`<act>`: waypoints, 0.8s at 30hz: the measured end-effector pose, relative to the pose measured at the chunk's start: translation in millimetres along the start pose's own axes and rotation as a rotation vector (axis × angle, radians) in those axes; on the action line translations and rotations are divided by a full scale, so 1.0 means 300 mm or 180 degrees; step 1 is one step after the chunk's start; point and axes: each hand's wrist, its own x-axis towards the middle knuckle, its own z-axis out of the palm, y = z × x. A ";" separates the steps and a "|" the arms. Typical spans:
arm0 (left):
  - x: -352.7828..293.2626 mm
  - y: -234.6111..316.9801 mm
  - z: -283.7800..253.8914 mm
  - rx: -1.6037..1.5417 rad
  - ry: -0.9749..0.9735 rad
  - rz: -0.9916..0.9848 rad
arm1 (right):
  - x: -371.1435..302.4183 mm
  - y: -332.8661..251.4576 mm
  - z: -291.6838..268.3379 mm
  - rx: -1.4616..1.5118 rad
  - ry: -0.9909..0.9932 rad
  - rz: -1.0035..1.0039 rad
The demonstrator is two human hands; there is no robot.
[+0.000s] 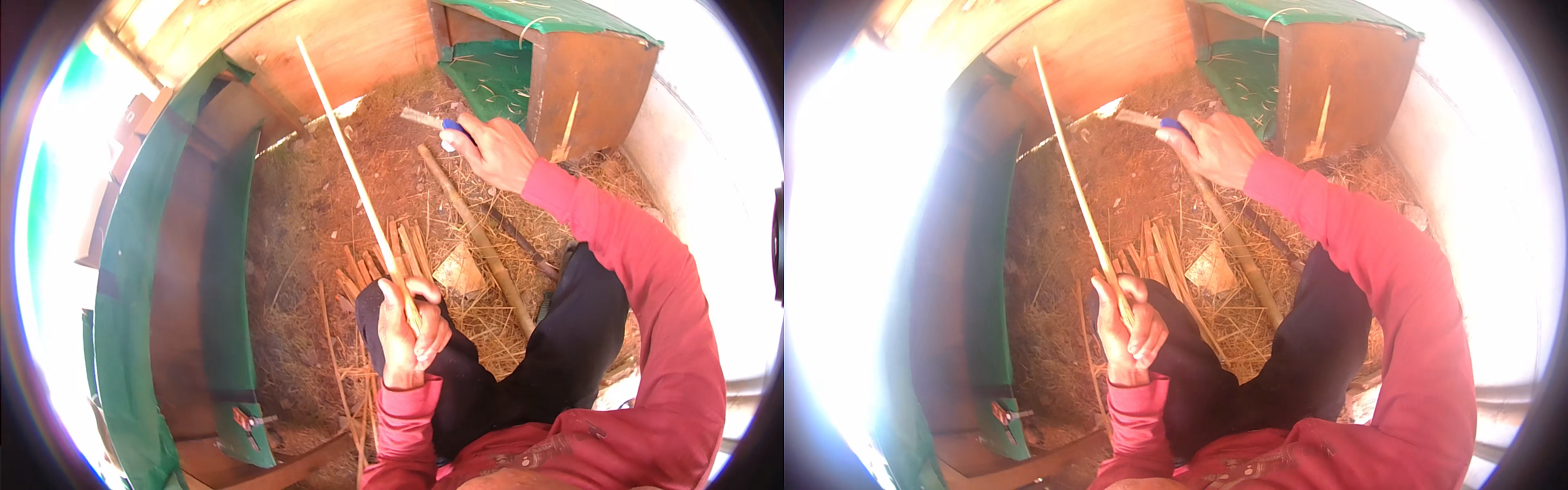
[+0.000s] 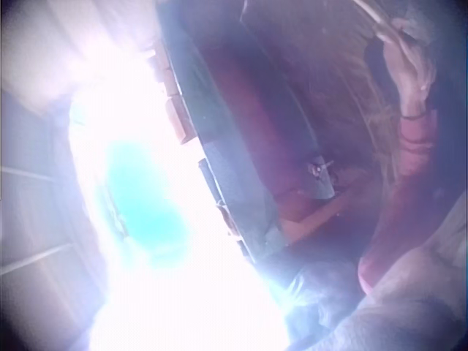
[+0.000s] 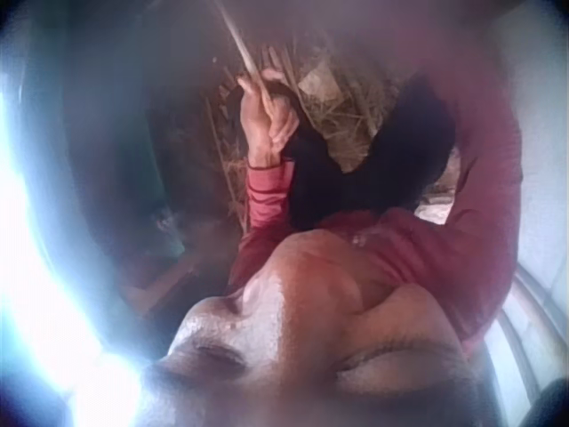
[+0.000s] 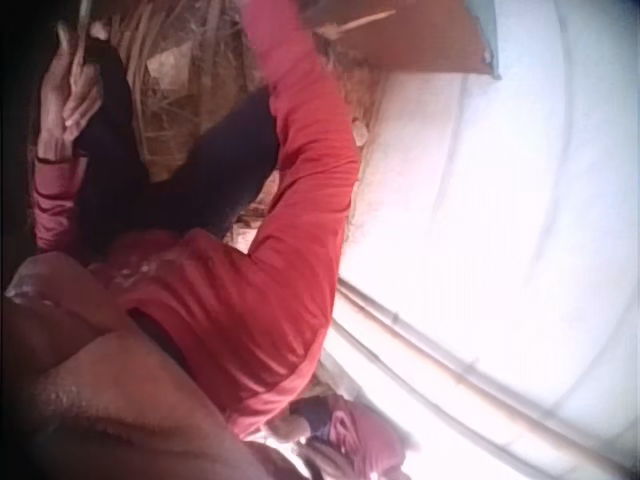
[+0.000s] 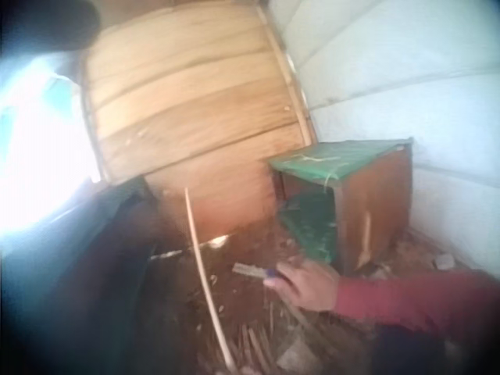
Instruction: The person sits on the ground and uses a knife to shave a long, thin stick. They hold the stick vertically with one hand and scrape the surface with the knife in the other hand, creating wood shavings.
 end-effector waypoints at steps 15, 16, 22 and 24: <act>0.036 -0.077 0.028 0.1509 0.0316 0.0130 | -0.081 -0.217 -0.006 0.1887 -0.0718 -0.0063; 0.038 -0.068 0.053 0.1372 0.0520 0.0194 | -0.075 -0.222 -0.016 0.1903 -0.0765 -0.0099; 0.041 -0.049 0.047 0.0871 0.0659 0.0342 | -0.151 -0.199 -0.005 0.0861 -0.1037 -0.1052; 0.041 -0.055 0.054 0.1155 0.0723 0.0439 | -0.170 -0.198 0.010 0.0447 -0.1110 -0.1162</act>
